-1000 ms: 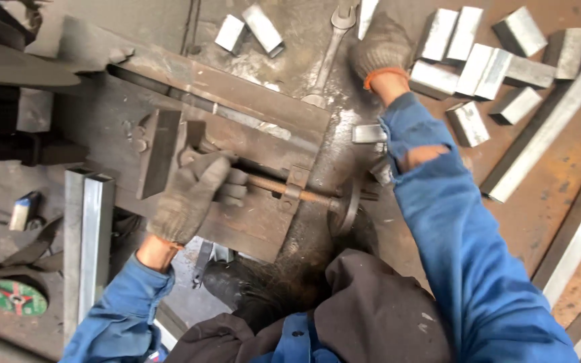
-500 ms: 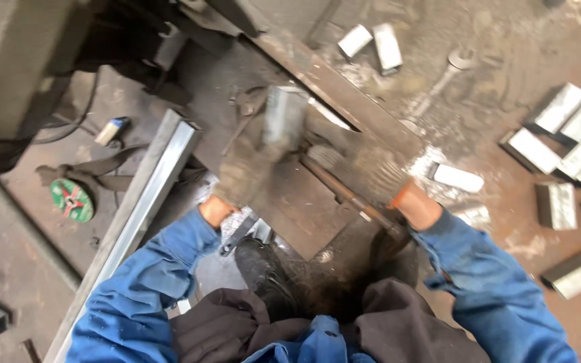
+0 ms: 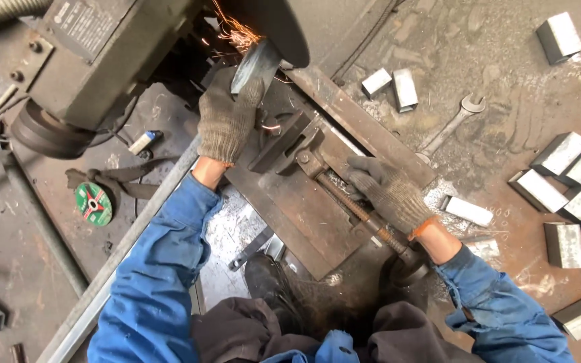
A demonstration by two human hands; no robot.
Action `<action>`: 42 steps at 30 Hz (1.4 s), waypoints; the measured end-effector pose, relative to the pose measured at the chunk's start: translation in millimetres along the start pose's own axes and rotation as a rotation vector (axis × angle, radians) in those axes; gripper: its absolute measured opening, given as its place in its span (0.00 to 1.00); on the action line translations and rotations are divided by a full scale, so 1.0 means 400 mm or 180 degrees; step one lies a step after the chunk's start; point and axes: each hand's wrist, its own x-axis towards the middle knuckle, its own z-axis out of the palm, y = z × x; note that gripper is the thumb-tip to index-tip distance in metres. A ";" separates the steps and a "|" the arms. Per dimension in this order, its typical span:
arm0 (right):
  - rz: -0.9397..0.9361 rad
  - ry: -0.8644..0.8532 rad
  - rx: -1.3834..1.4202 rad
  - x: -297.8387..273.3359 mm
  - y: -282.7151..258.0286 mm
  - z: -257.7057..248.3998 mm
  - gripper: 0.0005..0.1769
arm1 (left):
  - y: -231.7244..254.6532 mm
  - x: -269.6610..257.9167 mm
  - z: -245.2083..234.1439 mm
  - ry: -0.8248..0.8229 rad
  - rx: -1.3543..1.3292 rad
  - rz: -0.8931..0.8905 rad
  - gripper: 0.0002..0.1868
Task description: The person picks up cut aluminum square tube pieces one at a time and presses their ends against a spinning bench grinder, producing sparks as the edges are ground. Ground pieces are set on the workbench and new pieces are taken from the pile until the batch is finished.
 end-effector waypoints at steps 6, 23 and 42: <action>0.0188 -0.0076 0.0535 0.028 0.027 0.028 0.29 | -0.011 -0.002 -0.010 -0.0107 -0.0121 0.0590 0.22; 0.0158 0.0099 0.0251 0.011 0.029 0.020 0.26 | 0.038 0.010 -0.077 0.0096 0.2257 0.1777 0.43; -0.1168 -0.0059 0.0780 -0.023 -0.129 -0.013 0.36 | 0.060 -0.147 -0.043 -0.1452 0.0486 0.3238 0.35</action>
